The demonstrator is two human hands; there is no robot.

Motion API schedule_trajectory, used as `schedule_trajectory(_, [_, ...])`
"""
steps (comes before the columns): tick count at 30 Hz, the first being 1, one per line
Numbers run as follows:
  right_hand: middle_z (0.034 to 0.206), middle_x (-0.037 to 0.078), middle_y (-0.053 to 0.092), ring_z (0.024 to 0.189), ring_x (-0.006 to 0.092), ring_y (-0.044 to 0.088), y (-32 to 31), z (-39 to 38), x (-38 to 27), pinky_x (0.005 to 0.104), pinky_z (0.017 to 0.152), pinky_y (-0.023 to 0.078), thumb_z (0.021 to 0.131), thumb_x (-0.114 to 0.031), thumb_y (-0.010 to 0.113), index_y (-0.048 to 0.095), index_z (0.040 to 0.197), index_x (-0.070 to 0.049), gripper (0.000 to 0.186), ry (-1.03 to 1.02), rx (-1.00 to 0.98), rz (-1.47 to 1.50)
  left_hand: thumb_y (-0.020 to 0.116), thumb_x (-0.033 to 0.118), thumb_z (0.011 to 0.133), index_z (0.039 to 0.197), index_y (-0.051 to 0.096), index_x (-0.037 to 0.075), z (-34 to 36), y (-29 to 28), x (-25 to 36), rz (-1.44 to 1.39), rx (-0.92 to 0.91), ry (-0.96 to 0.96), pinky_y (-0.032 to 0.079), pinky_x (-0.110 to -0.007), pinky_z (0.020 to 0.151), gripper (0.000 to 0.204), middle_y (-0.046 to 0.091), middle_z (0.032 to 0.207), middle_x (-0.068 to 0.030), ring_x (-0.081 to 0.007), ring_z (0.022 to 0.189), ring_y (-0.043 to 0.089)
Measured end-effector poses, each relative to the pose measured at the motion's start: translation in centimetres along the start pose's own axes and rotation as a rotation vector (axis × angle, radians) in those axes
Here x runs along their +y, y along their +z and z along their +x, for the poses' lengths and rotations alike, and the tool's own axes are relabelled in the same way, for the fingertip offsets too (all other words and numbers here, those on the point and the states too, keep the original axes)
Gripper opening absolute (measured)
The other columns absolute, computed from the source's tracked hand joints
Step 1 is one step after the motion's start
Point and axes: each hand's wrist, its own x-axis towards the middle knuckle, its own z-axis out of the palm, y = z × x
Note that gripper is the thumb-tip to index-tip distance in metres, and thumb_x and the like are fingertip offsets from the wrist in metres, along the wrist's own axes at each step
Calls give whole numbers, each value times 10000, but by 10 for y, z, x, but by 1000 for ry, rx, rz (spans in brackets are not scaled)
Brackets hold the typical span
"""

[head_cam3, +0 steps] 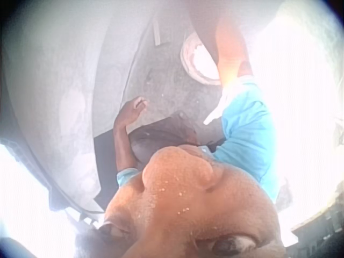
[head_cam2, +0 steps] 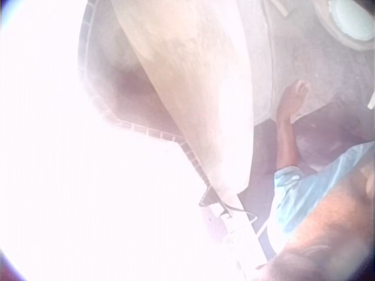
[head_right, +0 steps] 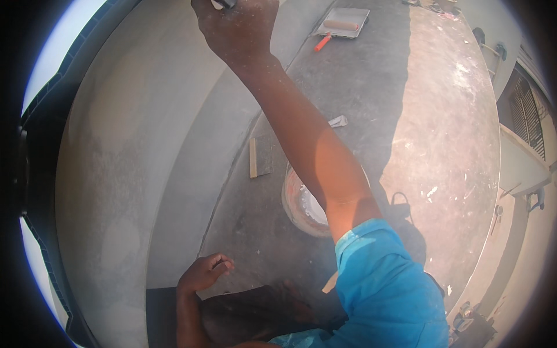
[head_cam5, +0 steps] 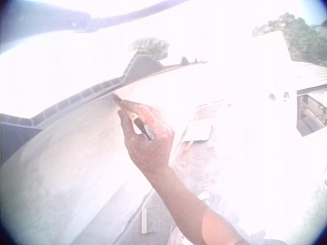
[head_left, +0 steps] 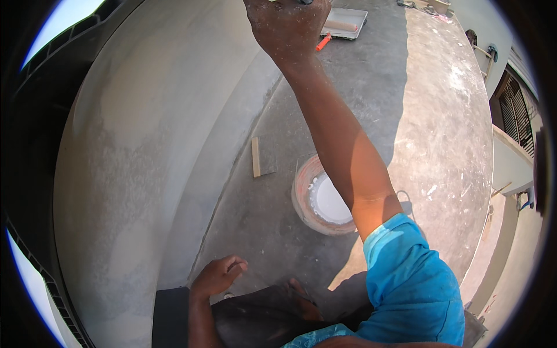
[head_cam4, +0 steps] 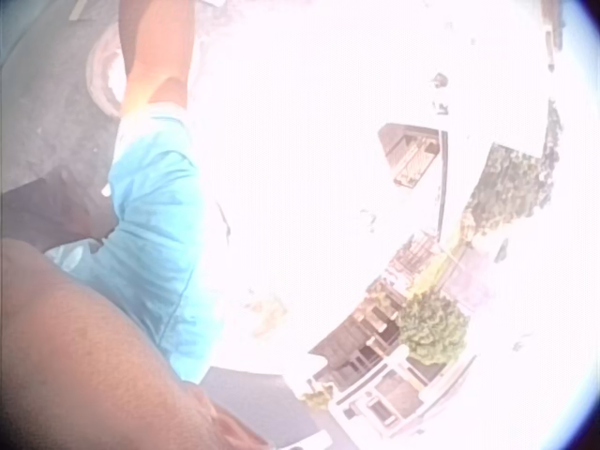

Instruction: The person paints a curved concrete wall with white paint using a brush. They repeatedly dip the brush into a bucket of paint and apply it to the wall surface in steady strokes.

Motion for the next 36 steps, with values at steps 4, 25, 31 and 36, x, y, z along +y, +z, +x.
schedule_trajectory(4, [969, 131, 772, 846, 207, 747, -9, -21, -31, 296, 717, 595, 844, 21, 800, 752, 1047, -8, 211, -16, 25, 123, 599, 460, 1001, 1198, 702, 55, 0, 1, -10, 24, 36, 52, 524, -371, 825, 461, 740, 972, -143, -247, 882, 706])
schedule_trajectory(25, [937, 155, 777, 792, 188, 728, -24, -8, 38, 307, 709, 563, 962, -254, 749, 755, 1089, 55, 334, 649, -10, -61, 566, 405, 990, 1185, 697, 65, -3, -2, 8, 73, 7, -9, 515, -370, 895, 414, 744, 1041, -116, -249, 994, 709])
schedule_trajectory(31, [934, 114, 763, 849, 185, 716, -25, -42, -13, 325, 720, 556, 943, -31, 719, 742, 1037, 43, 121, 159, -106, 20, 579, 415, 998, 1196, 696, 57, 0, -2, 5, 47, 1, 6, 518, -381, 890, 425, 738, 1074, -148, -285, 1009, 704])
schedule_trajectory(36, [933, 63, 725, 822, 219, 705, -14, -99, -172, 343, 689, 584, 795, -54, 834, 726, 959, -100, 202, 314, -239, 456, 588, 435, 984, 1146, 708, 58, 4, 1, 0, 85, 136, 129, 512, -367, 890, 428, 744, 977, -94, -227, 914, 705])
